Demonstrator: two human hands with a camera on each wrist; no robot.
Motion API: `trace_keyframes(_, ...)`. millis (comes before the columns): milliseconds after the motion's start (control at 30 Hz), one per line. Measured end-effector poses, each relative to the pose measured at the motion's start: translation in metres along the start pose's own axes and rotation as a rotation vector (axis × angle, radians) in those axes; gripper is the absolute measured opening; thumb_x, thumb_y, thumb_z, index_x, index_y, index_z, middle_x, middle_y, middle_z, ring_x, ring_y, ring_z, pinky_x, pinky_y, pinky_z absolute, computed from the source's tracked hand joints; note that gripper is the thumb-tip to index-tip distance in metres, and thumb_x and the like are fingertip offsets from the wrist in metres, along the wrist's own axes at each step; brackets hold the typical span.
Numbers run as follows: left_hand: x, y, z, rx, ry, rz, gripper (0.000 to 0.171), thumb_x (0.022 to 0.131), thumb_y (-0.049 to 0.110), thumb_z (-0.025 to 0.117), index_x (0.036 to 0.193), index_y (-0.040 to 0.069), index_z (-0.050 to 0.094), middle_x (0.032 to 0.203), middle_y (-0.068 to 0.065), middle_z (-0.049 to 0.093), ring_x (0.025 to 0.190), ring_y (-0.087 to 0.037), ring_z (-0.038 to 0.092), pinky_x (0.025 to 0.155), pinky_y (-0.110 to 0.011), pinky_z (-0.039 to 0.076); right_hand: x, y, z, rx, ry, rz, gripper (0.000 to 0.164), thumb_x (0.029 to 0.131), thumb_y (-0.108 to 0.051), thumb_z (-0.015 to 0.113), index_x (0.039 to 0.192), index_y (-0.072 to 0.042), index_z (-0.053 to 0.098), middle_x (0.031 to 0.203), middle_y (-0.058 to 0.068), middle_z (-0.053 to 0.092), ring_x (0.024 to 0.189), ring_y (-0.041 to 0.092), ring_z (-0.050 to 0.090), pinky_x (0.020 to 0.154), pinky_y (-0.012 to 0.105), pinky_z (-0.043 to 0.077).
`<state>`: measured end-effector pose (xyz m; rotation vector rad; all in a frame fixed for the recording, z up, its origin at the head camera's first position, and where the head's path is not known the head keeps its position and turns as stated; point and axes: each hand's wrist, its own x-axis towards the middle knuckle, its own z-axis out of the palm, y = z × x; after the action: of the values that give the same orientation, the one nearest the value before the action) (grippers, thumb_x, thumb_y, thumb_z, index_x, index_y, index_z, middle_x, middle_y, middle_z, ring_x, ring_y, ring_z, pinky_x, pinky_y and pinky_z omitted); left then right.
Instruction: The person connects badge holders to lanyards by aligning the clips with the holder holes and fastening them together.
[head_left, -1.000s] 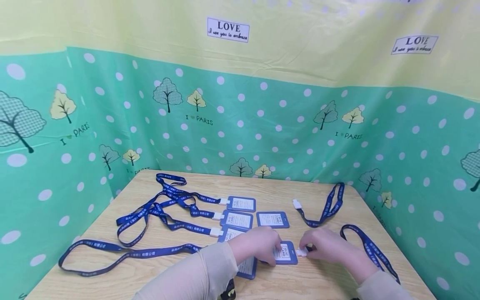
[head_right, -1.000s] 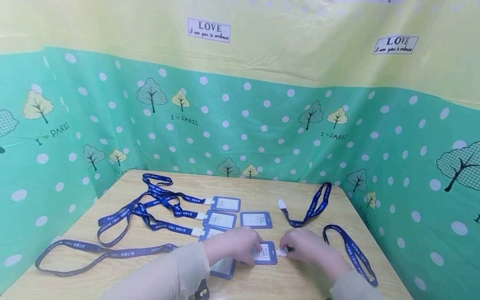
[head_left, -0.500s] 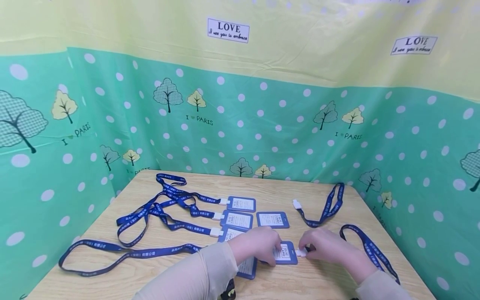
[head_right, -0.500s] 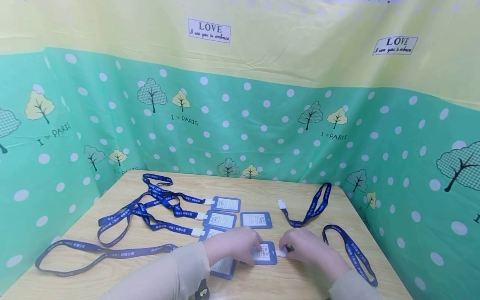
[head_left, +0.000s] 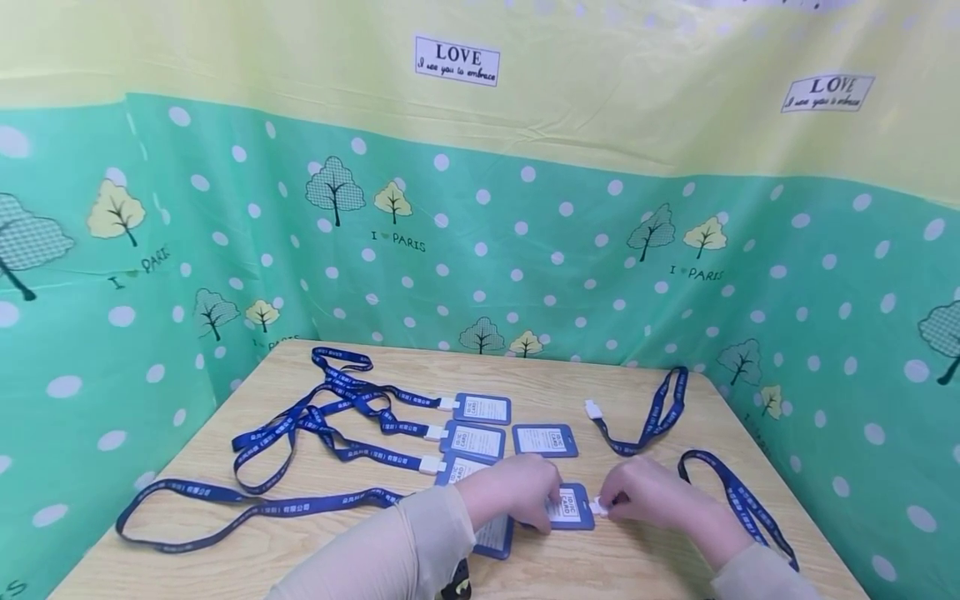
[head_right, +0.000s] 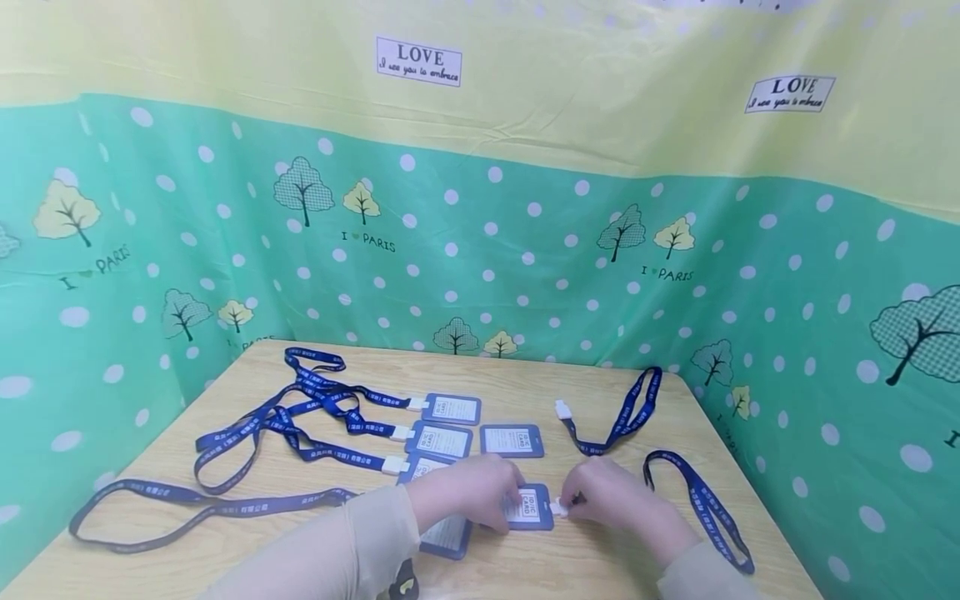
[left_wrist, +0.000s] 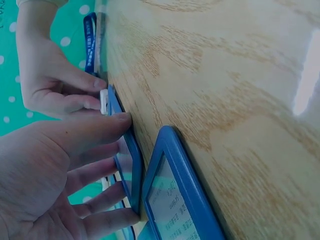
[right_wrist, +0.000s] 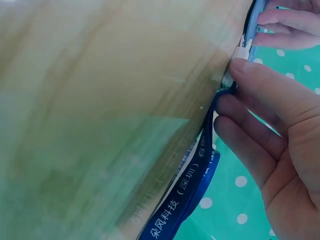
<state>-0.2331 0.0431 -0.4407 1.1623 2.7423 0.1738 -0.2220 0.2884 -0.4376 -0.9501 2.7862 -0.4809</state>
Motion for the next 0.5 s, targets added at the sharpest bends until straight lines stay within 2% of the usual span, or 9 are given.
trace_keyframes(133, -0.0017, -0.0002, -0.0005, 0.012, 0.004, 0.001, 0.035, 0.075, 0.041, 0.09, 0.108, 0.032, 0.079, 0.128, 0.012, 0.063, 0.118, -0.008, 0.059, 0.101, -0.025, 0.049, 0.0018, 0.0, 0.0008, 0.008, 0.01, -0.054, 0.019, 0.08, -0.008, 0.084, 0.091, -0.022, 0.08, 0.086, -0.016, 0.072, 0.072, -0.005, 0.061, 0.066, 0.022, 0.056)
trace_keyframes(300, -0.0026, -0.0015, 0.0003, -0.021, 0.006, 0.002, 0.037, 0.075, 0.039, 0.09, 0.109, 0.03, 0.079, 0.118, 0.013, 0.068, 0.111, -0.005, 0.062, 0.096, -0.024, 0.051, 0.0024, -0.0002, 0.0022, 0.029, -0.001, -0.025, 0.019, 0.08, -0.008, 0.084, 0.091, -0.023, 0.08, 0.087, -0.016, 0.072, 0.074, -0.004, 0.062, 0.068, 0.021, 0.057)
trace_keyframes(500, -0.0024, -0.0018, 0.0015, -0.037, 0.008, -0.003, 0.038, 0.074, 0.038, 0.091, 0.109, 0.03, 0.079, 0.118, 0.013, 0.07, 0.112, -0.005, 0.063, 0.096, -0.024, 0.052, 0.0015, -0.0026, 0.0015, 0.032, -0.006, -0.025, 0.019, 0.08, -0.007, 0.084, 0.09, -0.023, 0.08, 0.086, -0.016, 0.072, 0.074, -0.004, 0.062, 0.067, 0.022, 0.057)
